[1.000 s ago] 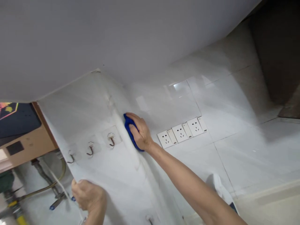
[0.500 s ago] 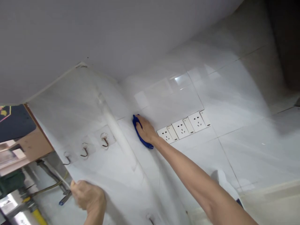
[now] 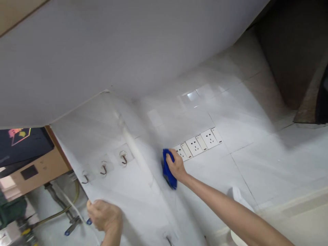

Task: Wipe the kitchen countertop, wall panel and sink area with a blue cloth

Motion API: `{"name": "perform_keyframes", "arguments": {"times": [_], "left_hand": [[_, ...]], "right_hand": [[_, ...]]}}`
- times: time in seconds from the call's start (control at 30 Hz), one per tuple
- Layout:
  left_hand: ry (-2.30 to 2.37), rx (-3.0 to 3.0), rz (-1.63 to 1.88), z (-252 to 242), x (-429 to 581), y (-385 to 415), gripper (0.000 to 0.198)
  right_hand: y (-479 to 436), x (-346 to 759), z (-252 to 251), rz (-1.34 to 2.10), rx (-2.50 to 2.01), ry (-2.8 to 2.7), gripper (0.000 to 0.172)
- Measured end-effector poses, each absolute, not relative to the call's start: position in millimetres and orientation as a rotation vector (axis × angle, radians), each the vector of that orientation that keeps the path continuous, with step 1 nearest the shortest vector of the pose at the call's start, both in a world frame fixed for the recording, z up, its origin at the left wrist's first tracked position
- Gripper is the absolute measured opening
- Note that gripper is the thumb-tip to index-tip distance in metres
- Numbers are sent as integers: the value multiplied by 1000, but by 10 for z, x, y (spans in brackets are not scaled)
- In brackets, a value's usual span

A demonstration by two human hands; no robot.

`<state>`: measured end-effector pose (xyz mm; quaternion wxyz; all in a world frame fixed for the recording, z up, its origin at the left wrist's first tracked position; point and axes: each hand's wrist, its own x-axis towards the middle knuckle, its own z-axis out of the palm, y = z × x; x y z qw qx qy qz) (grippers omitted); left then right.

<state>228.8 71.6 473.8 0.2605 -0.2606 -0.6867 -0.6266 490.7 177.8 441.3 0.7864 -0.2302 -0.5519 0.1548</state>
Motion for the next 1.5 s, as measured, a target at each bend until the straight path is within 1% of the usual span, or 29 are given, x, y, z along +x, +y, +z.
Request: {"name": "perform_keyframes", "arguments": {"times": [0.13,0.2,0.27,0.33,0.43,0.57,0.67,0.77,0.83,0.9,0.93,0.97,1.03,1.2,1.3,1.4,1.5], "left_hand": [[-1920,-610,-1815,4777,2391,664,56],[-1921,-628,-1822,4795,2444,642,56],[-1935,-627,-1821,4809,2477,631,55],[-1948,-600,-1831,4821,2496,628,55],[-1947,-572,-1852,4838,2526,615,55],[-1977,-582,-1849,4860,2581,581,56],[-1978,-554,-1868,4867,2584,574,56],[-1954,-553,-1882,4848,2523,609,57],[-1913,-554,-1872,4823,2462,650,57],[-1871,-549,-1863,4797,2412,689,56],[-1854,-547,-1863,4788,2396,702,56],[-1850,-543,-1866,4783,2389,709,55],[-1877,-536,-1879,4784,2400,707,54],[-1938,-531,-1886,4802,2470,667,55],[-1879,-568,-1912,4777,2468,671,56],[-1837,-603,-1944,4724,2425,693,58],[-1825,-643,-1960,4665,2370,719,58]], "right_hand": [[1678,4928,5541,185,-292,-1199,48],[1704,4866,5953,158,-268,-1341,49],[1787,4776,6141,206,-305,-1441,50],[1903,4704,6099,278,-369,-1474,50],[2053,4684,5750,338,-466,-1498,51],[2080,4745,5064,294,-465,-1506,50],[1995,4772,4369,298,-438,-1558,52],[1891,4786,3542,373,-560,-1585,53],[1832,4808,3080,399,-614,-1623,52],[1788,4838,2841,393,-666,-1655,50],[1769,4853,2830,370,-685,-1663,48],[1751,4866,2895,329,-693,-1662,47],[1711,4890,3229,200,-664,-1630,45],[1642,5060,4637,-205,-586,-1456,45],[1755,5269,5276,-402,-797,-1398,44],[1971,5452,5475,-518,-1030,-1399,44],[2142,5525,5391,-648,-1145,-1460,50]]}}
